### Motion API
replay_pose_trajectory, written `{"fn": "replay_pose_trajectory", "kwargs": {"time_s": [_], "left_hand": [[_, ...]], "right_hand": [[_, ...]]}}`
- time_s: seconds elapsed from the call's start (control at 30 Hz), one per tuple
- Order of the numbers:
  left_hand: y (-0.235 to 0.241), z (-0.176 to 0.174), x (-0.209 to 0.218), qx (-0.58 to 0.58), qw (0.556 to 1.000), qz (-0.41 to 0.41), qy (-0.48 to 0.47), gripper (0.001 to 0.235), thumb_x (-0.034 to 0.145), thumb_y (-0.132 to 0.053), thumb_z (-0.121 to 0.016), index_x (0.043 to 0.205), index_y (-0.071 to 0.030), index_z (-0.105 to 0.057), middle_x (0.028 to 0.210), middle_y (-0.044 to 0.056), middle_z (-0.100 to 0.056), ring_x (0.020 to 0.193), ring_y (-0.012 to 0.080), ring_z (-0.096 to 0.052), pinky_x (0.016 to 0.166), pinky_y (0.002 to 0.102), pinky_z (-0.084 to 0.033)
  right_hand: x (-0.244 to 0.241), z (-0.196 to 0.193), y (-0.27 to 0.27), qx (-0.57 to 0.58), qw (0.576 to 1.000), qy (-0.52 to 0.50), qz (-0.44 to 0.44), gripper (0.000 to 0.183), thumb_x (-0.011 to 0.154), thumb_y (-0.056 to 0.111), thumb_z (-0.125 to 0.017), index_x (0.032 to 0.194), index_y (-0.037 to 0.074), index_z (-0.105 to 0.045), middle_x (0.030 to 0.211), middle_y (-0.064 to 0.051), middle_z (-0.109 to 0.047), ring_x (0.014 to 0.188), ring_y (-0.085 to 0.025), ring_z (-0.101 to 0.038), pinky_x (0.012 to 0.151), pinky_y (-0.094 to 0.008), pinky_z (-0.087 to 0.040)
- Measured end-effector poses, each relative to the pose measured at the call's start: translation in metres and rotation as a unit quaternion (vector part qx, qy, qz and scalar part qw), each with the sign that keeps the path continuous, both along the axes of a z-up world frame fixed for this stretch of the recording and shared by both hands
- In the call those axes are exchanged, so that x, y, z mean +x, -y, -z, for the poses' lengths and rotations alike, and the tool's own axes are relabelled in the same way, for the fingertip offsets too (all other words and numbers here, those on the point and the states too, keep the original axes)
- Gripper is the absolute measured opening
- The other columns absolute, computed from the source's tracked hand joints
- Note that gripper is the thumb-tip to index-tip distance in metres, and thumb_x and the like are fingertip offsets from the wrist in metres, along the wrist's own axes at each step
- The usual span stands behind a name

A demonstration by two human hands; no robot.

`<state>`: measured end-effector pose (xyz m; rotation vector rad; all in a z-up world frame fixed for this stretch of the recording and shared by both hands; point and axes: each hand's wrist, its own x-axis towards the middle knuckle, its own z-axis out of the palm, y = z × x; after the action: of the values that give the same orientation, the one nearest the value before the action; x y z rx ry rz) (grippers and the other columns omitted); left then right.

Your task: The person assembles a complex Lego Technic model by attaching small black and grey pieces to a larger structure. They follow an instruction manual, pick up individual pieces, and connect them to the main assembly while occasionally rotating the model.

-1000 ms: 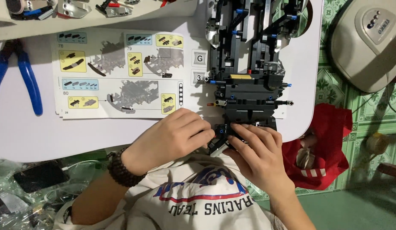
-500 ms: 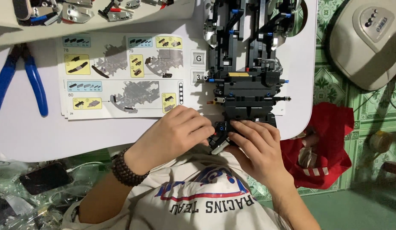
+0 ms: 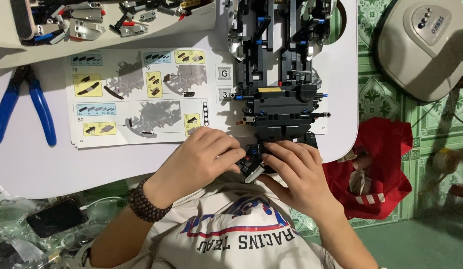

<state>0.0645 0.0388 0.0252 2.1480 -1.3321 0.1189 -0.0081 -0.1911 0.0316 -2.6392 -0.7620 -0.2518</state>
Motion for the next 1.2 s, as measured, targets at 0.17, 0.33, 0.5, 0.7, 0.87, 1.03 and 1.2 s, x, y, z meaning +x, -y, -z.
{"fn": "replay_pose_trajectory", "kwargs": {"time_s": [0.17,0.33,0.5,0.7,0.87,1.03,1.2], "left_hand": [[0.0,0.0,0.002,0.006,1.0,0.004,0.005,0.017,0.086,-0.017,-0.07,0.098,-0.007,-0.062,0.098,0.007,-0.061,0.093,0.0235,-0.057,0.08,0.035,-0.043],[-0.001,-0.002,0.003,0.01,1.0,-0.001,0.023,0.015,0.088,-0.016,-0.069,0.098,-0.007,-0.063,0.095,0.006,-0.062,0.09,0.0218,-0.057,0.078,0.033,-0.043],[-0.004,-0.009,0.009,-0.002,1.0,0.003,0.02,0.018,0.086,-0.013,-0.071,0.1,-0.006,-0.062,0.098,0.004,-0.061,0.088,0.0208,-0.056,0.078,0.033,-0.041],[-0.008,-0.011,0.008,0.022,0.999,-0.001,-0.043,0.033,0.081,-0.023,-0.073,0.108,-0.006,-0.062,0.105,0.003,-0.064,0.097,0.022,-0.054,0.086,0.034,-0.04],[-0.006,-0.006,0.005,0.04,0.999,-0.009,-0.03,0.036,0.082,-0.03,-0.072,0.109,-0.008,-0.061,0.104,0.004,-0.062,0.098,0.0223,-0.053,0.085,0.034,-0.039],[-0.003,-0.002,0.001,0.038,0.999,-0.027,-0.021,0.032,0.082,-0.034,-0.072,0.1,-0.01,-0.062,0.1,0.005,-0.061,0.099,0.0225,-0.053,0.085,0.033,-0.04],[-0.002,0.001,-0.001,0.038,0.997,-0.051,0.037,0.028,0.084,-0.035,-0.071,0.097,-0.012,-0.062,0.098,0.003,-0.062,0.097,0.0212,-0.055,0.082,0.033,-0.039]], "right_hand": [[0.002,-0.002,0.001,-0.004,1.0,-0.006,0.0,0.029,0.088,0.028,-0.065,0.107,0.008,-0.057,0.119,-0.008,-0.06,0.105,-0.026,-0.057,0.087,-0.037,-0.039],[0.002,-0.002,-0.003,0.002,1.0,-0.001,0.005,0.024,0.088,0.027,-0.065,0.1,0.008,-0.058,0.115,-0.009,-0.061,0.102,-0.028,-0.057,0.083,-0.037,-0.039],[-0.003,0.006,-0.008,0.018,0.999,-0.002,0.041,0.025,0.086,0.033,-0.066,0.094,0.01,-0.058,0.115,-0.009,-0.06,0.104,-0.029,-0.056,0.086,-0.039,-0.038],[-0.004,0.006,-0.015,0.044,0.996,-0.006,0.071,0.029,0.082,0.037,-0.069,0.089,0.012,-0.058,0.114,-0.011,-0.059,0.104,-0.03,-0.055,0.088,-0.039,-0.036],[-0.004,0.005,-0.01,0.046,0.997,-0.022,0.056,0.026,0.085,0.031,-0.067,0.097,0.01,-0.059,0.115,-0.009,-0.059,0.105,-0.029,-0.055,0.087,-0.039,-0.038],[-0.001,-0.001,-0.004,0.032,0.998,-0.038,0.03,0.027,0.087,0.027,-0.066,0.105,0.008,-0.058,0.118,-0.009,-0.059,0.106,-0.028,-0.055,0.087,-0.038,-0.038],[-0.006,0.007,-0.003,0.011,0.998,-0.038,0.053,0.037,0.085,0.03,-0.067,0.114,0.009,-0.056,0.119,-0.005,-0.059,0.108,-0.025,-0.054,0.09,-0.037,-0.038]]}}
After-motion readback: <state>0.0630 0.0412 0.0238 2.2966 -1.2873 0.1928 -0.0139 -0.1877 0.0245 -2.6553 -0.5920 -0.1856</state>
